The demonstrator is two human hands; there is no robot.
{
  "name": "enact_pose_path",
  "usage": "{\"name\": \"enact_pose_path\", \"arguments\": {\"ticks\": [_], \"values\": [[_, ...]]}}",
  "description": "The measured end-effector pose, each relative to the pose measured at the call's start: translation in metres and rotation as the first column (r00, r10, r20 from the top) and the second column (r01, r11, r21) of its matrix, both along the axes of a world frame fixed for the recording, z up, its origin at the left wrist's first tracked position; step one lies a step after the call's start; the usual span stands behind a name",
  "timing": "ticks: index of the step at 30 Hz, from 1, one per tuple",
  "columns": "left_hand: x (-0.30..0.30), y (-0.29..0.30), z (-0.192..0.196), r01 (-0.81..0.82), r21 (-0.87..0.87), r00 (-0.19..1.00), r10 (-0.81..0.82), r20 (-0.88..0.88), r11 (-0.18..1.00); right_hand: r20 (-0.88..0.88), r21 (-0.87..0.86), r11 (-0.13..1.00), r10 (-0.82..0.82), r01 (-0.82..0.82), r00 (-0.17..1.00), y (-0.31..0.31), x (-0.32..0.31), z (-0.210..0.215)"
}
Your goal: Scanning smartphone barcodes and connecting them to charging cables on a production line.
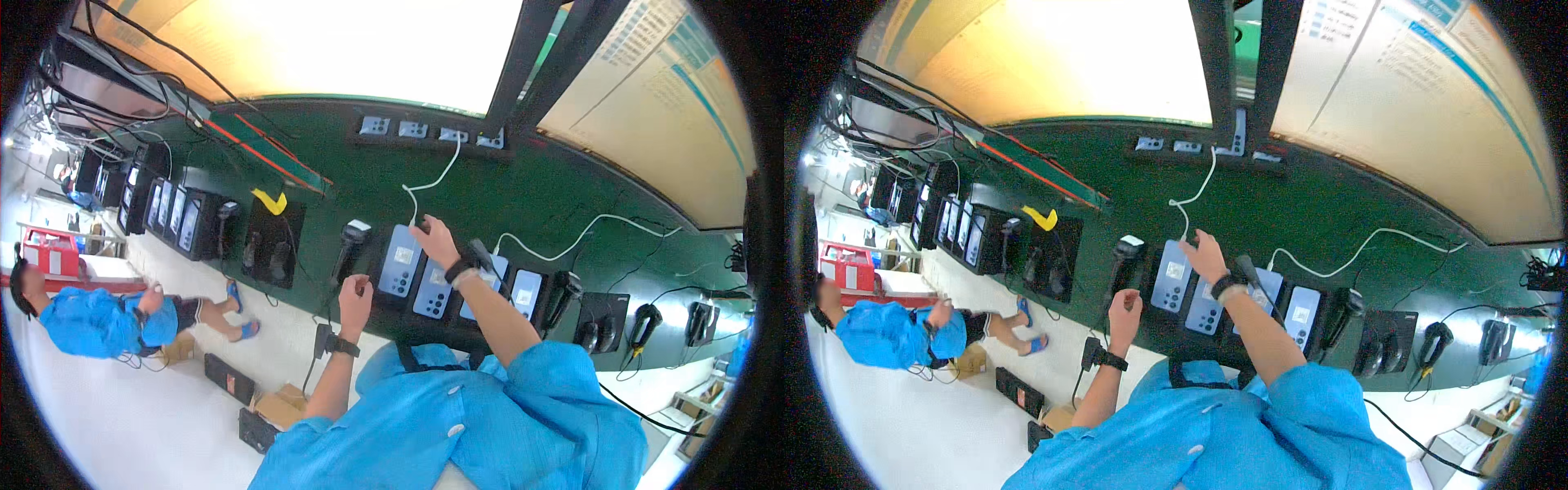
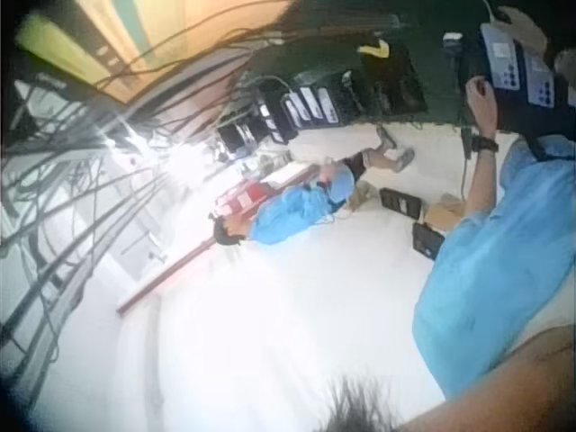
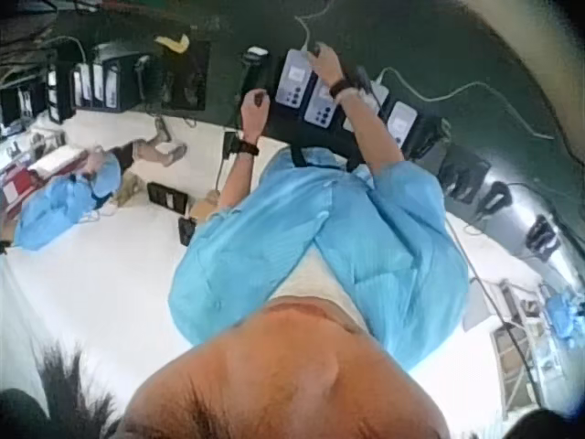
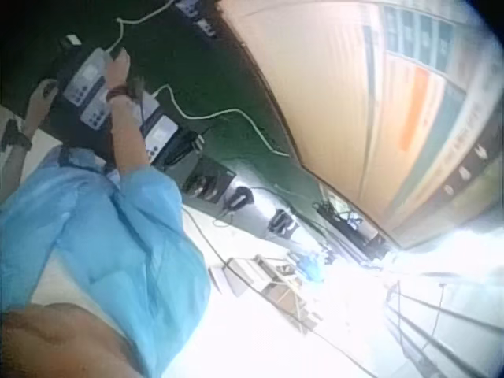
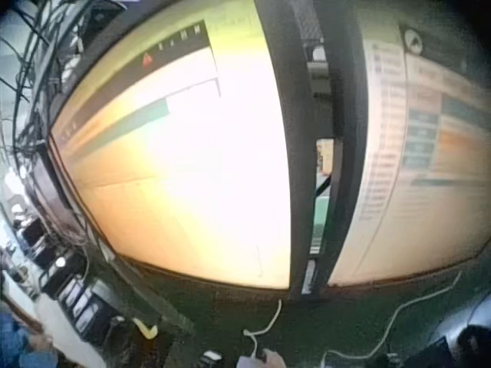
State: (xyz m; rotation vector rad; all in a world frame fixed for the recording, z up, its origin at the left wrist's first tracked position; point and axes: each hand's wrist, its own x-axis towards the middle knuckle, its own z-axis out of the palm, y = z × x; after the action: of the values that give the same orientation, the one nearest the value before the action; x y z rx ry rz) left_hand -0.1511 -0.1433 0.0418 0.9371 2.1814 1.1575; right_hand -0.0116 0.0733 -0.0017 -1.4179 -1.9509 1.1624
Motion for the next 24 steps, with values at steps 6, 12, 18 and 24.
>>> {"name": "enact_pose_path", "arguments": {"ticks": [6,12,18,24], "values": [[-0.002,-0.02,0.006,-0.064,-0.021,0.996,0.062,-0.066,0.998,-0.162,-0.131,0.987,0.067,-0.088,0.984,-0.001,-0.016,0.035],[-0.018,0.004,0.007,-0.065,-0.051,0.907,0.037,-0.419,0.997,0.014,0.112,0.984,0.137,-0.138,0.99,-0.037,-0.023,0.03],[-0.034,0.063,-0.024,-0.092,-0.219,0.831,-0.047,-0.555,0.971,0.111,0.153,0.982,0.094,-0.11,0.989,-0.049,-0.031,0.003],[-0.053,0.077,-0.018,-0.11,-0.454,0.925,-0.076,-0.373,0.884,0.258,0.167,0.985,-0.09,0.048,0.962,-0.045,-0.036,0.004]]}}
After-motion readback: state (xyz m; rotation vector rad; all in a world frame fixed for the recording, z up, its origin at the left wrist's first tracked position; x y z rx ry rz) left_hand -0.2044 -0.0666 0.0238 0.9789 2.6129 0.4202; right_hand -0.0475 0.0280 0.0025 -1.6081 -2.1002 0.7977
